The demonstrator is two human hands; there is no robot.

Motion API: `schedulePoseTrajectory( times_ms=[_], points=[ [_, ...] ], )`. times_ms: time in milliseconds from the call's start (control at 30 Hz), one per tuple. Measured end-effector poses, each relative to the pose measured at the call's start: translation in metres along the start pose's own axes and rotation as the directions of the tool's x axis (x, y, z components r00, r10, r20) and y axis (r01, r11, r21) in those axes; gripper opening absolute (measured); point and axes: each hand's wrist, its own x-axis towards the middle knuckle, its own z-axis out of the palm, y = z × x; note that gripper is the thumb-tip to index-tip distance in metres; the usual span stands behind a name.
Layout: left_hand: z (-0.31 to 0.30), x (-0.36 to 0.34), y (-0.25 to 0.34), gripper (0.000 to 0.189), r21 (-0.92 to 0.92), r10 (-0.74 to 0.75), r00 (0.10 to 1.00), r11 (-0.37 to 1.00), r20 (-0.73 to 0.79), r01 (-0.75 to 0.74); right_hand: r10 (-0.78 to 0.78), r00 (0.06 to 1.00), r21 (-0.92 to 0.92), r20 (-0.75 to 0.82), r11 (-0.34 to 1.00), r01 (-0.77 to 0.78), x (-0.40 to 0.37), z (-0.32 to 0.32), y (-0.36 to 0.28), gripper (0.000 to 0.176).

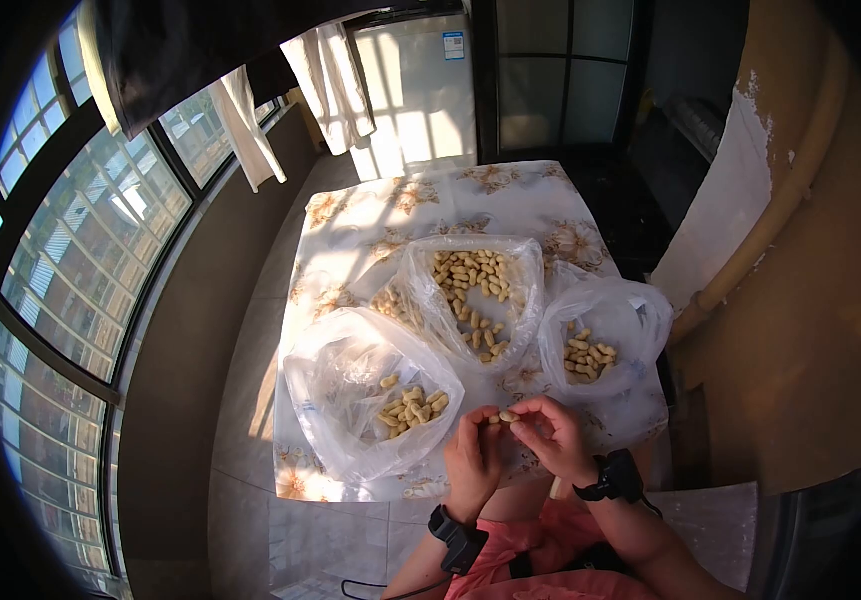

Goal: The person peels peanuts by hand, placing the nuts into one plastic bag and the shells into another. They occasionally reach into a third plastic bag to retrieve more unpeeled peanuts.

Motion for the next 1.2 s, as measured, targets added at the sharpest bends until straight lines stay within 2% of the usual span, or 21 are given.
schedulePoseTrajectory(
  times_ms=[100,200,267,333,400,433,500,600,633,667,700,800,933,1067,1200],
  points=[
    [0.002,-0.001,-0.004,0.022,-0.009,-0.01,1.0,1.0,-0.005,0.01,-0.019,1.0,0.014,0.007,1.0,0.019,0.0,0.001,-0.002,0.019],
    [0.002,-0.001,0.0,0.025,-0.016,-0.044,0.999,0.999,0.0,0.044,0.024,1.0,0.113,-0.008,0.993,-0.023,-0.003,0.002,-0.002,0.019],
    [0.001,0.0,0.001,0.024,0.0,-0.06,0.998,0.998,-0.01,0.06,0.067,0.993,0.23,-0.102,0.972,-0.042,-0.004,0.004,-0.008,0.021],
    [0.002,0.0,-0.002,0.024,0.025,-0.015,0.999,1.0,0.04,0.014,0.041,0.993,0.186,-0.114,0.982,-0.019,0.0,0.007,-0.017,0.021],
    [0.002,0.002,-0.001,0.021,0.008,0.013,0.999,1.0,0.029,-0.013,-0.1,0.99,-0.003,-0.101,0.995,0.101,0.007,0.012,-0.031,0.02],
    [0.003,0.002,-0.004,0.021,0.022,0.033,0.999,0.999,0.03,-0.033,-0.102,0.99,-0.004,-0.095,0.995,0.102,0.012,0.015,-0.04,0.02],
    [0.004,0.001,-0.006,0.021,0.032,0.052,0.998,0.998,0.027,-0.053,-0.239,0.971,-0.294,0.005,0.928,0.23,0.024,0.023,-0.055,0.02],
    [0.006,0.001,-0.007,0.024,0.033,0.066,0.998,0.997,-0.006,-0.065,-0.303,0.952,-0.366,0.046,0.881,0.299,0.04,0.042,-0.061,0.024],
    [0.005,0.001,-0.009,0.026,0.033,0.105,0.994,0.994,0.009,-0.106,-0.243,0.97,-0.298,0.023,0.924,0.238,0.043,0.053,-0.066,0.023],
    [0.003,0.0,-0.012,0.029,0.034,0.144,0.989,0.989,0.026,-0.145,-0.244,0.969,-0.295,0.032,0.924,0.242,0.045,0.056,-0.066,0.023],
    [0.003,-0.003,-0.015,0.032,0.03,0.105,0.993,0.994,0.059,-0.107,-0.232,0.971,-0.293,0.054,0.926,0.238,0.048,0.06,-0.066,0.023],
    [0.001,-0.002,-0.014,0.032,0.042,0.114,0.993,0.992,0.038,-0.115,-0.213,0.974,-0.29,0.082,0.93,0.227,0.045,0.06,-0.063,0.023],
    [0.001,0.006,-0.004,0.025,-0.03,0.111,0.993,0.993,-0.03,-0.112,-0.272,0.962,-0.403,0.001,0.881,0.249,0.033,0.033,-0.04,0.017],
    [-0.003,0.009,0.004,0.019,-0.049,0.108,0.994,0.993,-0.007,-0.108,-0.29,0.955,-0.464,-0.054,0.855,0.233,0.014,0.008,-0.019,0.019],
    [-0.001,0.003,0.0,0.017,-0.079,0.019,0.999,0.997,0.031,-0.016,-0.176,0.984,-0.348,-0.019,0.924,0.159,0.005,0.002,-0.018,0.021]
  ],
)
